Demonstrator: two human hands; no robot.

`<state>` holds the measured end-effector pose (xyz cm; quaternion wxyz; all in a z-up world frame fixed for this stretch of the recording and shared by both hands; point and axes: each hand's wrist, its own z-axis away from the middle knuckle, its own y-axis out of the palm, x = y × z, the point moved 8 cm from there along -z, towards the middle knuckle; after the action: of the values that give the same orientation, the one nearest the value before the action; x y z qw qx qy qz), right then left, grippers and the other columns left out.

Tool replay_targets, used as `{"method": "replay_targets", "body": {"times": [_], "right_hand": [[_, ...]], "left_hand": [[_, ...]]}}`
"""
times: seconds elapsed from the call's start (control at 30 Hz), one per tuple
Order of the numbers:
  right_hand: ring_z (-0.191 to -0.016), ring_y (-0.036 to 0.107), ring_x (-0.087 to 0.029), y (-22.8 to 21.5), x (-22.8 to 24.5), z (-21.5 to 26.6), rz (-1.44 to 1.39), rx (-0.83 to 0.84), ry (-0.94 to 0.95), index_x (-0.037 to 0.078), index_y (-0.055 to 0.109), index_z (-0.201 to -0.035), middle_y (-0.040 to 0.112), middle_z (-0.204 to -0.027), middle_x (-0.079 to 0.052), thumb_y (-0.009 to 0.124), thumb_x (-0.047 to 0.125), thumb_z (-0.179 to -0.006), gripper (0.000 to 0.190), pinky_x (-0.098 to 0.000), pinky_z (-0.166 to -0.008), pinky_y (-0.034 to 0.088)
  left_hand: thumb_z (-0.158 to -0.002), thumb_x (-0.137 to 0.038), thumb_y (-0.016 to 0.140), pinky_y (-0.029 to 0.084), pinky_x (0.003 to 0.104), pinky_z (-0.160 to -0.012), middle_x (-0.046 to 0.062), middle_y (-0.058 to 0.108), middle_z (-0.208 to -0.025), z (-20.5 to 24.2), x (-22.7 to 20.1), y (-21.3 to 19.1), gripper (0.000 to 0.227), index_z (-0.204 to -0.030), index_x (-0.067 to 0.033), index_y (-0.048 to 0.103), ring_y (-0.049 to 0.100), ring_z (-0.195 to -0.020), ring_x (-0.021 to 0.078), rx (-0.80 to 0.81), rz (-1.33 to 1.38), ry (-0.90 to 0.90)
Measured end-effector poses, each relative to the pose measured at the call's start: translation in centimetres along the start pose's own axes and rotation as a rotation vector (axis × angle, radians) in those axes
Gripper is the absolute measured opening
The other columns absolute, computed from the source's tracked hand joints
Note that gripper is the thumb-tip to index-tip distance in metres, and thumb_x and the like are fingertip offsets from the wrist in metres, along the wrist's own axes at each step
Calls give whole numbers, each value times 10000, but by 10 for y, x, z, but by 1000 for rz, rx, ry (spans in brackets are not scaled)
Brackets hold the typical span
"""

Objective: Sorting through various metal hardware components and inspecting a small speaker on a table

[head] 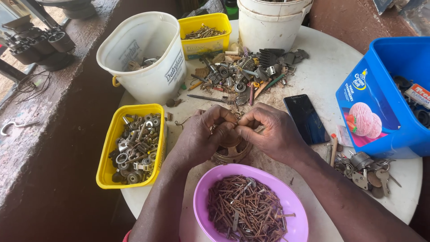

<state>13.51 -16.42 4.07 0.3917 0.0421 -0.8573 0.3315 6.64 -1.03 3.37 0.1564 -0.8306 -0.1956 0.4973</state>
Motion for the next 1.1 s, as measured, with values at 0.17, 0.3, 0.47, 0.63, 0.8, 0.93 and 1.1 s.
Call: {"method": "replay_targets", "body": {"times": [0.17, 0.3, 0.47, 0.63, 0.8, 0.93, 1.1], "right_hand": [[-685, 712, -161, -1, -22, 4, -36, -19, 74, 126, 800, -888, 691, -697, -43, 888, 154, -863, 95, -307, -677, 585], [-641, 685, -167, -5, -35, 8, -26, -2, 143, 107, 793, -901, 691, -658, -85, 872, 102, -833, 104, -333, -647, 575], [-641, 630, -155, 1, -46, 12, -113, 69, 253, 63, 787, -998, 698, -673, -100, 773, 30, -854, 148, -351, -633, 561], [-661, 607, -158, 12, -54, 16, -147, 194, 343, 21, 793, -1111, 709, -703, -122, 673, -4, -877, 265, -355, -621, 555], [-759, 653, -139, 13, -48, 15, -158, 275, 312, 8, 809, -1185, 742, -873, -132, 710, 3, -881, 320, -353, -649, 602], [-783, 688, -144, 16, -47, 16, -242, 292, 327, -9, 802, -1217, 761, -918, -139, 761, 44, -904, 320, -346, -688, 635], [-787, 730, -160, 23, -67, 21, -400, 265, 415, -52, 817, -1166, 761, -899, -152, 758, 17, -933, 250, -319, -714, 649]], "left_hand": [[-1057, -135, 670, 602, 394, -869, 82, 782, -769, -3, -4, -8, 78, -1076, -74, 713, 781, -777, 191, -39, 178, -58], [-1027, -119, 716, 594, 421, -870, 115, 778, -853, -3, 13, -23, 61, -1047, -85, 762, 769, -845, 245, -226, 40, -112], [-978, -159, 758, 597, 392, -831, 106, 774, -878, 7, 54, -37, 79, -1039, -117, 788, 780, -870, 249, -368, -97, -270], [-896, -190, 807, 605, 456, -801, 104, 800, -870, 12, 74, -37, 145, -1039, -161, 810, 794, -872, 314, -343, -218, -449], [-905, -314, 725, 622, 457, -899, -59, 820, -936, 18, 99, -29, 219, -1106, -354, 803, 786, -990, 242, -202, -285, -706], [-918, -323, 699, 621, 495, -920, -56, 826, -984, 18, 89, -25, 215, -1097, -369, 810, 781, -1034, 276, -191, -316, -733], [-938, -256, 655, 623, 514, -892, 40, 816, -1000, 12, 68, -26, 214, -1074, -301, 814, 771, -1022, 349, -222, -299, -593]]}}
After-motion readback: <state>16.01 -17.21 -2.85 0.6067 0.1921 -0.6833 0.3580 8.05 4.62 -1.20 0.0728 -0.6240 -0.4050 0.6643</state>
